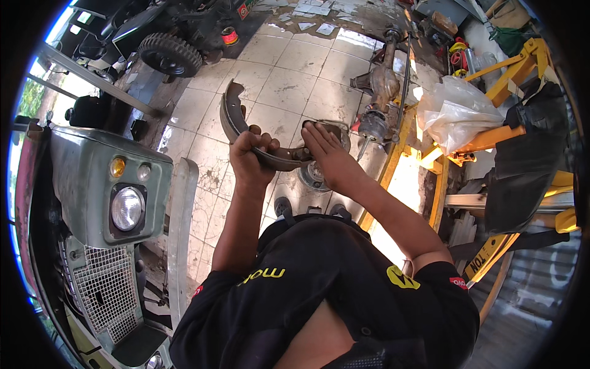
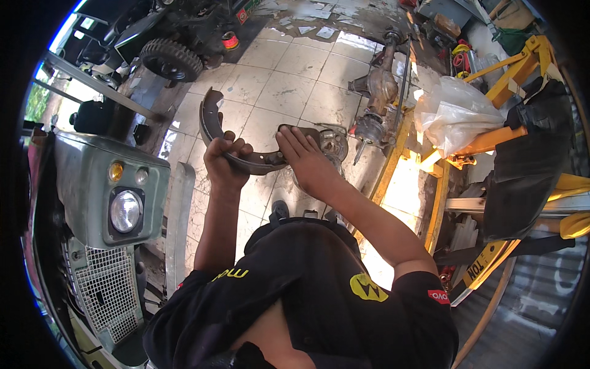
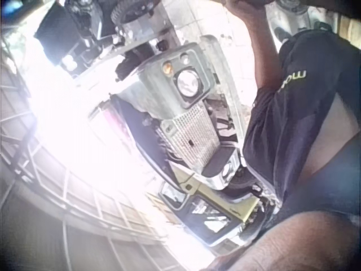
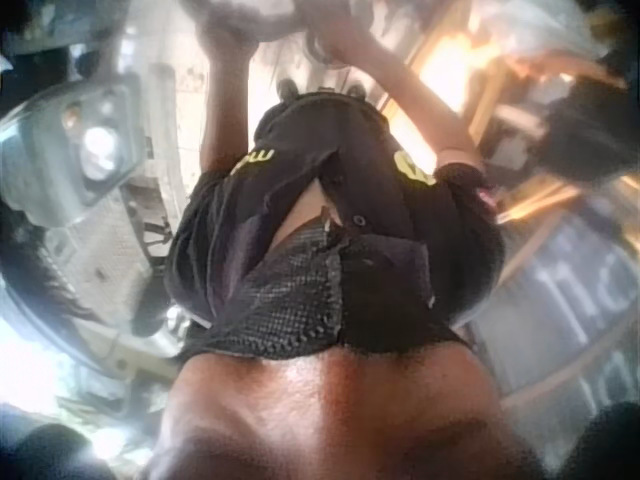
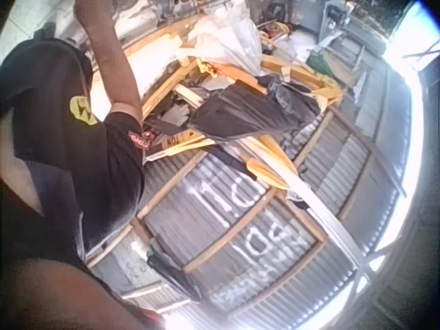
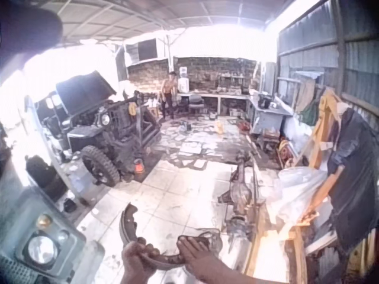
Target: The person scrubs a curved brake shoe with a small abrasive block, then places it on a brake drum and continues scrubbing the drum surface. The person handles the brake shoe and drum by hand while seated on the floor.
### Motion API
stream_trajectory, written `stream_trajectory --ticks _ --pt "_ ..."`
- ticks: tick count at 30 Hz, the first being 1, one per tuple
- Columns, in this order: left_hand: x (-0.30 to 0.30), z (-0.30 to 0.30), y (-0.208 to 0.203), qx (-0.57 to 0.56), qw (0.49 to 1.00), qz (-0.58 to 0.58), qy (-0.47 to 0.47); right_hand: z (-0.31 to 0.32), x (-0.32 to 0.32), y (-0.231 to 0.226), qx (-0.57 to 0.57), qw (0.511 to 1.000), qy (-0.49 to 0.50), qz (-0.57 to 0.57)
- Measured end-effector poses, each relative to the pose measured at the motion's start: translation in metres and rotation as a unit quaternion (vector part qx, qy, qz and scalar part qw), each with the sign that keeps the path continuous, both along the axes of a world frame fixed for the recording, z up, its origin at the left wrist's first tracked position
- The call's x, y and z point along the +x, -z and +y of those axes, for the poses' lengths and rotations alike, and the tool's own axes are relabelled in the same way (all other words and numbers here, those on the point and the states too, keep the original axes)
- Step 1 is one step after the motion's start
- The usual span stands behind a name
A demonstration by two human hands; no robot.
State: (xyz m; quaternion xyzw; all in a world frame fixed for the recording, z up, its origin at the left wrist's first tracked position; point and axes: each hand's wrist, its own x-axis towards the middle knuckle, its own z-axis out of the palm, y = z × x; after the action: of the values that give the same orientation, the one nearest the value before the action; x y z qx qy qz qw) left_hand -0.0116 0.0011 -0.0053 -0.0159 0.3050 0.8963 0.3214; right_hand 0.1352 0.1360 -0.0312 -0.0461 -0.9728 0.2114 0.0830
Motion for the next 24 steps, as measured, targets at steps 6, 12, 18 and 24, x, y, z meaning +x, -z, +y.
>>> stream_trajectory --ticks 6,12,18,24 --pt "-0.008 0.0 0.004 0.003 1.0 0.008 -0.01 0.0 0.006 0.006 0.004 1.0 -0.022 0.005" --pt "-0.007 0.007 0.0 -0.015 1.0 0.001 -0.019 0.007 0.0 0.006 0.003 1.0 -0.024 -0.003" --pt "-0.005 0.008 0.003 -0.013 1.0 -0.014 -0.023 0.009 -0.006 0.015 0.001 1.0 -0.023 0.011" --pt "-0.014 0.008 0.012 -0.021 0.999 -0.032 -0.037 0.012 -0.004 0.012 0.001 0.999 -0.038 0.0"
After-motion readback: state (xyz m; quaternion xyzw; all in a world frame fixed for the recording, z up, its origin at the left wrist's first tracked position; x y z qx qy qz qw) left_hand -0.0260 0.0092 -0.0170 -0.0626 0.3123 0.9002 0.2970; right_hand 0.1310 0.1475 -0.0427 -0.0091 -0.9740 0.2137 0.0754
